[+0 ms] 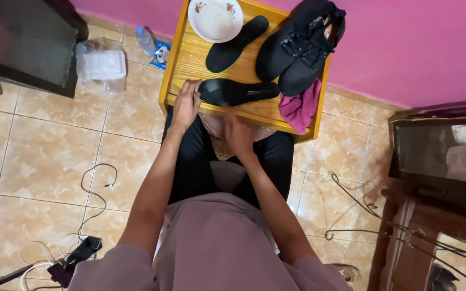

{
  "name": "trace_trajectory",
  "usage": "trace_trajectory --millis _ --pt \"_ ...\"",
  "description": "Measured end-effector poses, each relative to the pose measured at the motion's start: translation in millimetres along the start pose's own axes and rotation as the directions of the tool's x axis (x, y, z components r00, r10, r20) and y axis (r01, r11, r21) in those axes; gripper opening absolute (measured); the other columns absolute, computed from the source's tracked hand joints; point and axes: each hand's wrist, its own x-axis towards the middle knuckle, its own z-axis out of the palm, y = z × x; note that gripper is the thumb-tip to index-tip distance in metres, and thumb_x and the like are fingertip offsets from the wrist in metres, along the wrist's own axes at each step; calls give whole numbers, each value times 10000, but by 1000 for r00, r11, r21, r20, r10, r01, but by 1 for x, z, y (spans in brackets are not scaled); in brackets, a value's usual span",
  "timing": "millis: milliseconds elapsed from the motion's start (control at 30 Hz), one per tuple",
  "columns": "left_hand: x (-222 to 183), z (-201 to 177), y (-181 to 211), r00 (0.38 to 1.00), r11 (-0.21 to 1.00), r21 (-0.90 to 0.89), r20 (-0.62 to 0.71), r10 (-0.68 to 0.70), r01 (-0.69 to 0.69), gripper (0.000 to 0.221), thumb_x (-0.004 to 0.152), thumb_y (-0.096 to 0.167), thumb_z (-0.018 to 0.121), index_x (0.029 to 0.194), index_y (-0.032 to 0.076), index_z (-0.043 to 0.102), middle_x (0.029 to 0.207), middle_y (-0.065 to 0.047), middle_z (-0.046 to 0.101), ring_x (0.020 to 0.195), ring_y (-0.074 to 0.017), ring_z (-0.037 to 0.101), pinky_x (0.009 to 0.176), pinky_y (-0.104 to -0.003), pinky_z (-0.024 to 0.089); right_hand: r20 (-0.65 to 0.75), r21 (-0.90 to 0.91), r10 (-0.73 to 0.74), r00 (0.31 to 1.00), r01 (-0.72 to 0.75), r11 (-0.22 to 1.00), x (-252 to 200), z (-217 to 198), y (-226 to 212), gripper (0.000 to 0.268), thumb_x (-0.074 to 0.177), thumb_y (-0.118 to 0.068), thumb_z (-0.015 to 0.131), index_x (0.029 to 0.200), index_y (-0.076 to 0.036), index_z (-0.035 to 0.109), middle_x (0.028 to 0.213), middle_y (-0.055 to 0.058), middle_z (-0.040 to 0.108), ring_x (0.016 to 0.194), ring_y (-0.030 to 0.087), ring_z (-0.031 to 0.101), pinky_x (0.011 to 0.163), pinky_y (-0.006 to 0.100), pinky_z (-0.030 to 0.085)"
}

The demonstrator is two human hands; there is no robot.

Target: Applying glue to the sole and interior of a black shoe using a small applicator stick and then inserting an insole.

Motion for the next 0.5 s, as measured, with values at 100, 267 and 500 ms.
trace_trajectory --millis 100,267,500 --pt "2 1 -2 1000 1000 0 -1 -8 8 425 976 77 593 1394 156 587 1281 -106 587 1111 -432 634 946 -514 525 97 69 -98 990 92 993 -13 -7 -4 473 1072 -237 448 1518 -392 473 982 150 777 894 380 746 812 479 595" --pt "0 -1 1 1000 1000 -5 0 -9 9 437 969 67 599 1398 148 591 1285 -111 592 1136 -431 627 965 -514 521 -57 62 23 998 -20 998 -14 -25 -20 452 1036 -162 470 1487 -177 495 965 326 728 954 504 696 860 608 536" --pt "-1 0 0 1000 999 -44 0 -6 6 427 968 44 590 1386 130 597 1286 -112 598 1150 -427 627 972 -507 525 -46 90 35 998 -31 995 -4 -4 -4 418 1095 -199 435 1508 -205 503 984 258 755 909 429 734 859 504 579"
